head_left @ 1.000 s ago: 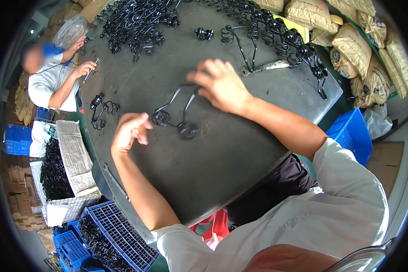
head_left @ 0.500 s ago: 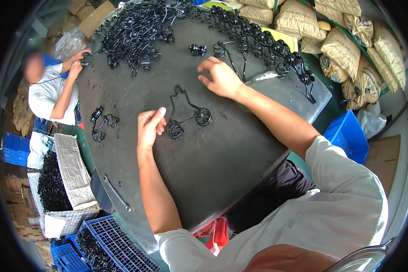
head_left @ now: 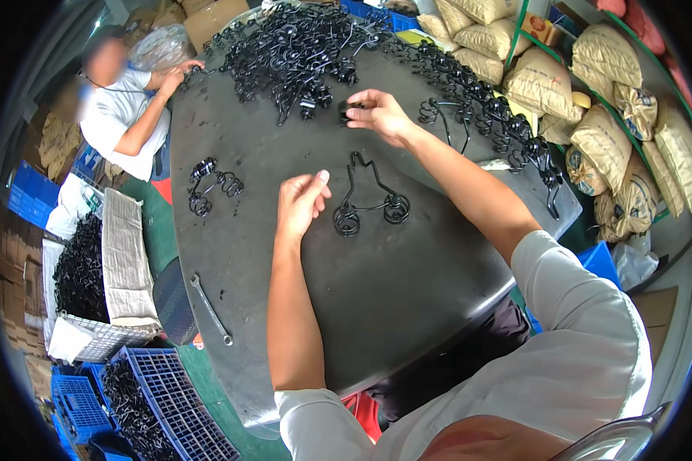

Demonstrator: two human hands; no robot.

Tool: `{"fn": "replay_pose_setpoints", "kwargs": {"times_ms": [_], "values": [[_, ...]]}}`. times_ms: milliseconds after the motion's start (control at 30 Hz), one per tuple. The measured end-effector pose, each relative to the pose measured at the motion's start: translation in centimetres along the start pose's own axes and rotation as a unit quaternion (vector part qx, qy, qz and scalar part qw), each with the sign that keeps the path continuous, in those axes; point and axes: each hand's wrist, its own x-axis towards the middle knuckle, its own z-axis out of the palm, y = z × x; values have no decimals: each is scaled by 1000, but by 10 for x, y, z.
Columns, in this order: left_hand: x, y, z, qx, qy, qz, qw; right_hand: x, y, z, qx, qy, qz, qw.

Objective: Assembling small black wire frames and plastic components at a workshop table.

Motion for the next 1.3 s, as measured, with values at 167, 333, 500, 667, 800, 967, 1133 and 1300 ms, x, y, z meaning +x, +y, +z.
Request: {"fn": "replay_pose_setpoints", "kwargs": {"times_ms": [167, 333, 500, 667, 800, 967, 1133, 1300], "values": [[12, -14, -1, -187, 66, 43, 979, -20, 25, 40, 144, -197, -34, 969], [15, -13, -3, -188, 79, 34, 978, -19, 30, 47, 155, -295, -52, 942], [13, -18, -11, -231, 56, 32, 971, -17, 33, 46, 90, -336, -27, 937], [14, -17, -14, -189, 69, -5, 980, -15, 41, 35, 121, -321, 55, 938], [16, -13, -8, -225, 79, 18, 971, -16, 45, 32, 90, -278, 51, 955], [14, -14, 0, -104, 77, 37, 991, -20, 44, 37, 12, -277, -10, 961], [13, -10, 7, -14, 95, 33, 995, -23, 43, 43, 60, -299, -23, 952], [14, -11, 10, -96, 156, 34, 982, -24, 45, 51, 78, -196, -64, 975]]}}
